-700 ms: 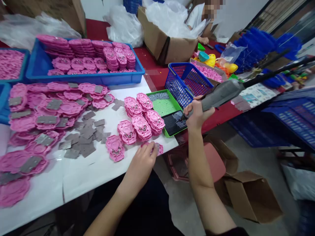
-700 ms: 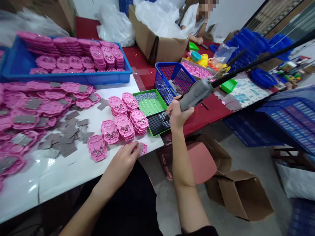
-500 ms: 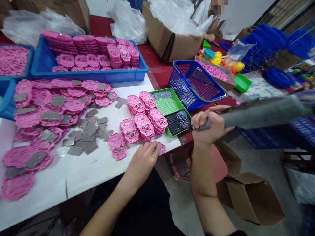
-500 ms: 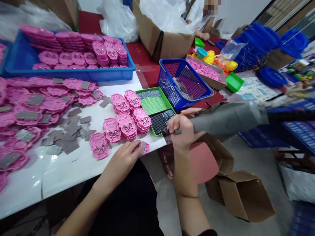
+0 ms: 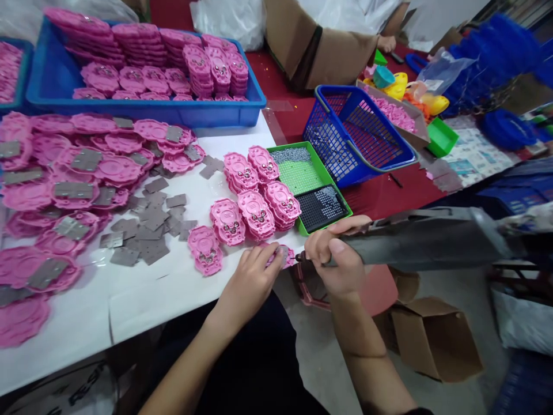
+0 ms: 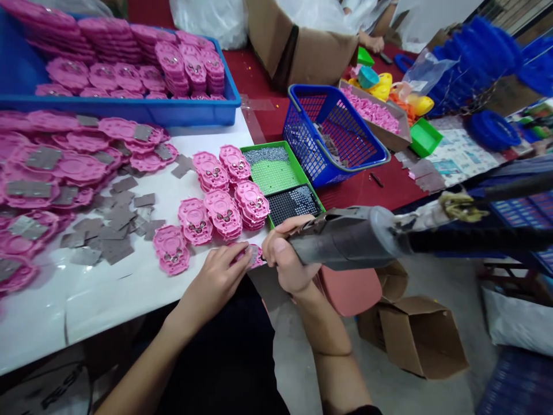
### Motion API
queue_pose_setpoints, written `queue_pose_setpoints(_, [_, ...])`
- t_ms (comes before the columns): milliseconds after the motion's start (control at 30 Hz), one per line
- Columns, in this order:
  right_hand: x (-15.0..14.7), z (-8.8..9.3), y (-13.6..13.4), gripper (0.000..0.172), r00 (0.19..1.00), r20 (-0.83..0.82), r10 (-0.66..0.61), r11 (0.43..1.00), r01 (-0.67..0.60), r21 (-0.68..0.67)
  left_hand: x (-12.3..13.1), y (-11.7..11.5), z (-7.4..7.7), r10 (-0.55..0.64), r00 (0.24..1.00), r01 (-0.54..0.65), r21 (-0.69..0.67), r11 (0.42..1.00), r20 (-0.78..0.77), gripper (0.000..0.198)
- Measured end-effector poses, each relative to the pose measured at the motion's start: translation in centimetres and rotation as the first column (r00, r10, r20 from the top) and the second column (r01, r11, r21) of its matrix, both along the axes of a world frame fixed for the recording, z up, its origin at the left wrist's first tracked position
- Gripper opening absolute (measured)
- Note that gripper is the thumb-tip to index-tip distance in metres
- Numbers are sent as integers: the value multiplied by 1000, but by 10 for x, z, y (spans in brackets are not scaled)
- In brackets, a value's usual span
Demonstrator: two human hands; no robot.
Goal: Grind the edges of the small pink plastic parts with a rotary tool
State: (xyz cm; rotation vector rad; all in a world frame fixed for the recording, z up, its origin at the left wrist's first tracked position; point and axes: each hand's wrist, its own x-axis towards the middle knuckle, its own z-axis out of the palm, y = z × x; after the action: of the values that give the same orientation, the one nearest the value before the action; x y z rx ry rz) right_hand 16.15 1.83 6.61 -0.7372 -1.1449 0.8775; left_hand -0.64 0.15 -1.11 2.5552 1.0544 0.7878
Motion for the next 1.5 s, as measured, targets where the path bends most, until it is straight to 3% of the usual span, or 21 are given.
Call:
queue_pose_setpoints(600, [-2,2,-2,10,995,89,-38,998,42,-42,-2,-1,2,0,1000,-1,8,1000,24,29])
queue_pose_setpoints(1067, [1,8,-3,11,995,98,5,999,-2,-33,-3,-1,2,-4,999,5,-23,1000,40,32])
queue_pose_setpoints(1500, [2,1,-5,13,997,72,39,999,-37,-29,-6,0,0,-13,999,16,-50,999,42,33])
